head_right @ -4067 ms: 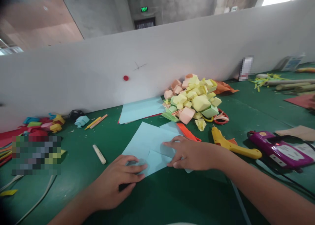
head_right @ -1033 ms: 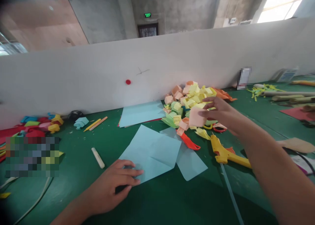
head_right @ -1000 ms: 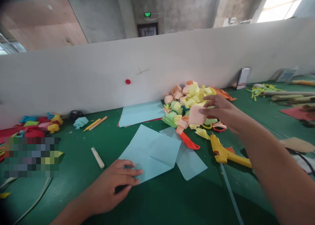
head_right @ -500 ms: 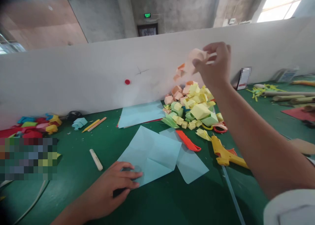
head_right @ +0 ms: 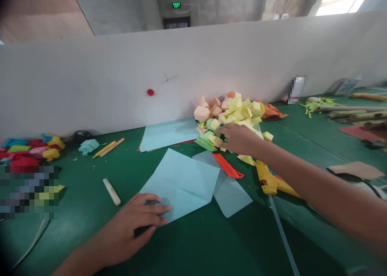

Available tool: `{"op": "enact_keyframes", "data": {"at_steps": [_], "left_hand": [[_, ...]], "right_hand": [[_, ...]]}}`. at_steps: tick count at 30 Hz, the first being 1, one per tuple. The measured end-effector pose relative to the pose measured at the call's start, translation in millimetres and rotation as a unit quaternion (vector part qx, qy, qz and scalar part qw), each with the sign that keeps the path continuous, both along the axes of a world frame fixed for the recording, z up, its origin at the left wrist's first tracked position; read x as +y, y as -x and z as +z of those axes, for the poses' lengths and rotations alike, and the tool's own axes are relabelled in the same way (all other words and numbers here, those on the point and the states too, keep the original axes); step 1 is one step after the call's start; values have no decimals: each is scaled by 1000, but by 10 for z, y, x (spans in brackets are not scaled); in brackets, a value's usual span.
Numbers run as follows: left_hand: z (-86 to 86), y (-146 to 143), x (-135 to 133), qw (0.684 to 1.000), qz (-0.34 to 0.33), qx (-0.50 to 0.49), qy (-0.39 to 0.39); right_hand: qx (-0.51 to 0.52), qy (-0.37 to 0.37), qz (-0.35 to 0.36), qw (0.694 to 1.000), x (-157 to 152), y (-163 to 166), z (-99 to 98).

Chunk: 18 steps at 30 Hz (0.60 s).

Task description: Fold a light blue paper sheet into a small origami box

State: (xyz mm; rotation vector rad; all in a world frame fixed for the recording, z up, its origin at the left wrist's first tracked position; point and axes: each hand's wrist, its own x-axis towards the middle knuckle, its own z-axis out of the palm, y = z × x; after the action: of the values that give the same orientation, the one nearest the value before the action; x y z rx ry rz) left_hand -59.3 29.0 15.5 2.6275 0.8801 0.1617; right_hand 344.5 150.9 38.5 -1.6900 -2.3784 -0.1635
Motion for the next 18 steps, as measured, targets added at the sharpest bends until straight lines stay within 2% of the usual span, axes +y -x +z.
{"op": "enact_keyframes", "data": {"at_steps": [3, 5, 18], "left_hand": [[5, -5, -3, 1000, 6, 3, 2], [4, -6, -2, 1000, 11, 3, 4], [-26, -1, 4, 1000, 24, 5, 11]], "right_hand": [[-3, 25, -14, 1000, -85, 85, -266], [0, 24, -35, 999, -83, 127, -367], [30, -17, -62, 997, -13, 269, -556]]}}
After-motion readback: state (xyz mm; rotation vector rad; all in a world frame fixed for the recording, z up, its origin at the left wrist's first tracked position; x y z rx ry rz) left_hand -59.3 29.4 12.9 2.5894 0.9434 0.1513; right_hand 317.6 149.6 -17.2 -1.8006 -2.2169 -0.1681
